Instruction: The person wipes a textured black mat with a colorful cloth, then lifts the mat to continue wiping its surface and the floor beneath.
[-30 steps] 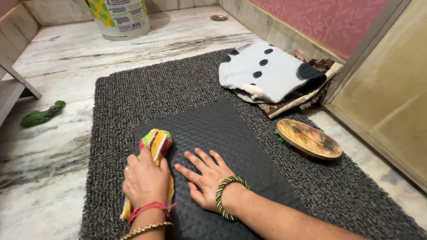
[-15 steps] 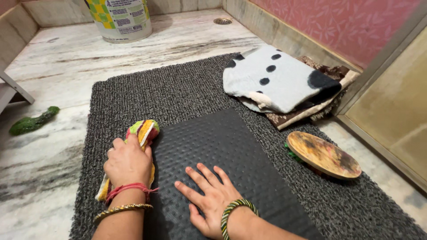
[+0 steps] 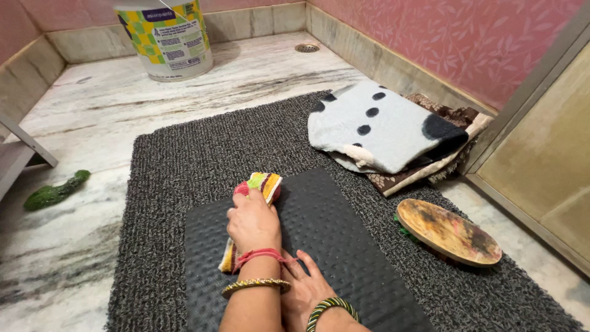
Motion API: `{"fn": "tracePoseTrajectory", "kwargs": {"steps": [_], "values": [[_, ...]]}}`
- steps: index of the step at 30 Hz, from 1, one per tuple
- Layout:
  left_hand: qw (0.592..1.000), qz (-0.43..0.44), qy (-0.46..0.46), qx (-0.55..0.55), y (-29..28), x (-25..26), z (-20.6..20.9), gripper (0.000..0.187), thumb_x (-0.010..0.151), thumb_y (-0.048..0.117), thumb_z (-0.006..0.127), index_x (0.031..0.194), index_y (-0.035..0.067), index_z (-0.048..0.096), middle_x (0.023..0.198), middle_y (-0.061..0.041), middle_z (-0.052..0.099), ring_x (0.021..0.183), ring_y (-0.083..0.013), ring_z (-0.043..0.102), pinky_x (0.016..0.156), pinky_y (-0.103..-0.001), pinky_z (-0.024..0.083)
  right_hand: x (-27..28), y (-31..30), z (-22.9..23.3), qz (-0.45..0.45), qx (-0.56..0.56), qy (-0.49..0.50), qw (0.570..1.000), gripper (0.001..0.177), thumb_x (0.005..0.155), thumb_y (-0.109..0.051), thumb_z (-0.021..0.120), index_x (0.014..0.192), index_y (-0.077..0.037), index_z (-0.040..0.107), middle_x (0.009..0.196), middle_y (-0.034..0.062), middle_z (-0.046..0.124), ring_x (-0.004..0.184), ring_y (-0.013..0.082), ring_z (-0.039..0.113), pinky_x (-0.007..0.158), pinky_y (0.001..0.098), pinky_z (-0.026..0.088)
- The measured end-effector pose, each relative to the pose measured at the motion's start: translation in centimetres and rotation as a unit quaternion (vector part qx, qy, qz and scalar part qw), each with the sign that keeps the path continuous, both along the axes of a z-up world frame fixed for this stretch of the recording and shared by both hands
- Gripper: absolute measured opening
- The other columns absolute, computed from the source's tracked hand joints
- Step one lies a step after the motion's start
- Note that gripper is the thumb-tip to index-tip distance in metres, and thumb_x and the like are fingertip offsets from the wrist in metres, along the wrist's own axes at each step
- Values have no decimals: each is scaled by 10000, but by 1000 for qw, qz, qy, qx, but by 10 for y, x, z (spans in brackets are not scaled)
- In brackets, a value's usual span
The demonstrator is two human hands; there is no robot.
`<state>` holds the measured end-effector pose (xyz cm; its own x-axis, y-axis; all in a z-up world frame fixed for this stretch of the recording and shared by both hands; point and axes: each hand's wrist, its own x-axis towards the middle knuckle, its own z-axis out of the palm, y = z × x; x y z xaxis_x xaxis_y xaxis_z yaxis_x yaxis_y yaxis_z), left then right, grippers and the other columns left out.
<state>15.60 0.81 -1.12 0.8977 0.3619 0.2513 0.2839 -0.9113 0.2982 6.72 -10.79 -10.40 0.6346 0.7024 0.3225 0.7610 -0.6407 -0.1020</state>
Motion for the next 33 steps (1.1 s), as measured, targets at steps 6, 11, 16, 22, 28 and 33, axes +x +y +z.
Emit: {"fn": "tracePoseTrajectory", "kwargs": {"steps": [6, 11, 16, 22, 28, 33], "values": [[954, 21, -28, -296, 34, -20, 20, 538, 1002, 503, 536, 1451, 207, 528, 1213, -225, 657, 1122, -451, 635, 927, -544, 515, -22, 3, 43, -35, 158, 35, 986, 544, 805, -227, 709, 1271, 7, 556, 1341, 299, 490, 1293, 477, 463, 1133, 571, 317], [969, -27, -157, -188, 84, -51, -32, 428, 1050, 343, 442, 1391, 163, 627, 1329, -140, 671, 1258, -361, 606, 1056, -473, 471, -27, 4, 62, -35, 230, 1, 973, 380, 852, -136, 677, 1180, -2, 540, 1210, 240, 535, 1141, 428, 564, 1015, 507, 467], [994, -67, -86, -21, 81, -56, -45, 499, 930, 365, 541, 1366, 130, 606, 1464, -35, 573, 1416, -272, 429, 1161, -513, 259, -29, 1, 68, -113, 306, 98, 940, 210, 911, -119, 621, 1093, -36, 556, 1112, 185, 533, 1015, 357, 596, 898, 426, 518], [997, -61, -50, -5, 76, -61, -35, 638, 884, 459, 572, 1419, 111, 550, 1527, -25, 476, 1460, -244, 340, 1184, -487, 202, 3, 24, 96, -174, 366, 41, 913, 604, 907, -300, 677, 1456, -134, 486, 1376, 252, 459, 1257, 403, 514, 1042, 431, 438], [989, -105, -100, -6, 84, -58, -48, 667, 877, 366, 564, 1486, 99, 507, 1527, -47, 462, 1456, -266, 320, 1154, -492, 172, 53, 103, 111, -241, 72, 152, 956, 557, 898, -575, 567, 1420, -383, 539, 1617, 179, 246, 1453, 521, 177, 1109, 749, 148], [990, -90, -94, -55, 87, -54, -56, 540, 950, 326, 518, 1438, 97, 545, 1535, -29, 485, 1475, -245, 330, 1193, -467, 174, 65, 103, 90, -209, 116, 99, 966, 520, 938, -432, 519, 1436, -296, 577, 1576, 100, 384, 1451, 481, 263, 1081, 741, 209]]}}
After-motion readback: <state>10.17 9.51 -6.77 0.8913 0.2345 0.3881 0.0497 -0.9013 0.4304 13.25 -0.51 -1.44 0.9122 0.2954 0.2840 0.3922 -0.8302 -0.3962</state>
